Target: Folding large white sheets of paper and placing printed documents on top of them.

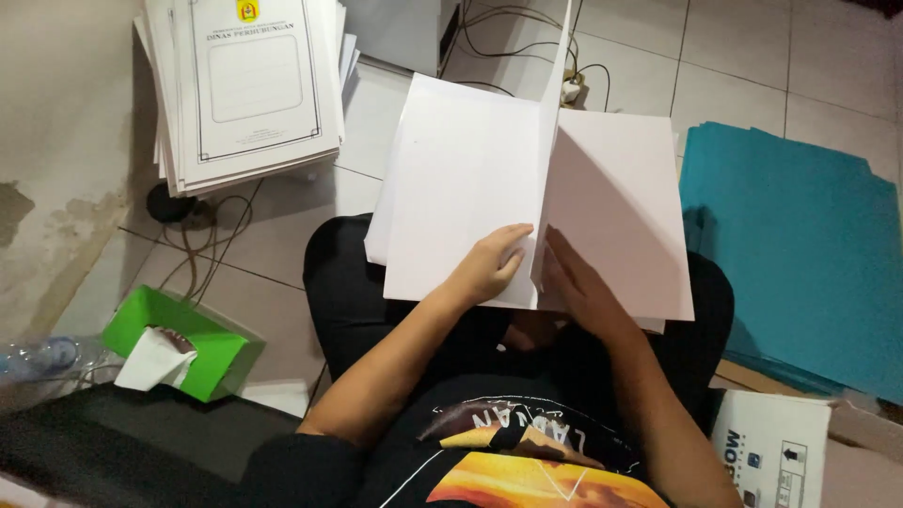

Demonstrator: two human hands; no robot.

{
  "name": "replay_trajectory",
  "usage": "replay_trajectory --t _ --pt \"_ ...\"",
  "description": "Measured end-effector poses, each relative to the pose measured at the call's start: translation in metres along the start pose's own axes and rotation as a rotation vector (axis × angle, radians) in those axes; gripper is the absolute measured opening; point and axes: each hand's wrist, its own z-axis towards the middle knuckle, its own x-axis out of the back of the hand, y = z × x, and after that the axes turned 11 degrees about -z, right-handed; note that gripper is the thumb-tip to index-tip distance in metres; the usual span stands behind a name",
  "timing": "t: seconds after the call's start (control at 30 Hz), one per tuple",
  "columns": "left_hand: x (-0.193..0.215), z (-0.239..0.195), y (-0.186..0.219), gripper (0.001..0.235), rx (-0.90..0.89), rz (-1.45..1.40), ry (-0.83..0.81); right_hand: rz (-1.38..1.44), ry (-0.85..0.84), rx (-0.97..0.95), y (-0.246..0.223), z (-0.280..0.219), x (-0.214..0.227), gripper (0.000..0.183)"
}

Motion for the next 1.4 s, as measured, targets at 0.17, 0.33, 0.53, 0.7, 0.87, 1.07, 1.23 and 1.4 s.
replay_trajectory --t 0.17,0.33,0.53,0.7,0.87,1.07,1.23,1.4 --pt "0.095 -0.019 0.057 0.070 0.157 -1.045 0.366 -0.409 0.016 0.081 0.079 0.029 -0.059 0.071" --pt "0.148 -0.042 0.151 0.086 0.084 -0.454 0.387 -0.725 0.065 0.076 0.081 0.029 -0.073 0.068" --pt "0.063 0.038 0.067 0.055 -0.003 0.657 0.120 -0.846 -0.007 0.033 0.080 0.033 -0.078 0.068" --pt "0.051 0.077 0.003 0.061 0.145 0.921 0.012 -0.899 -0.049 0.060 0.083 0.036 -0.077 0.067" --pt "0.049 0.075 0.004 0.062 0.168 0.896 -0.014 -0.869 -0.059 0.012 0.074 0.080 -0.060 0.070" --pt "0.052 0.080 0.019 0.062 0.238 0.859 -0.051 -0.813 0.021 -0.045 0.091 0.211 -0.024 0.066" --pt "0.053 0.082 0.019 0.061 0.235 0.821 -0.022 -0.828 0.010 -0.095 0.090 0.259 -0.010 0.068" --pt "0.051 0.081 0.018 0.060 0.249 0.799 0.002 -0.820 0.009 -0.091 0.077 0.222 -0.016 0.068"
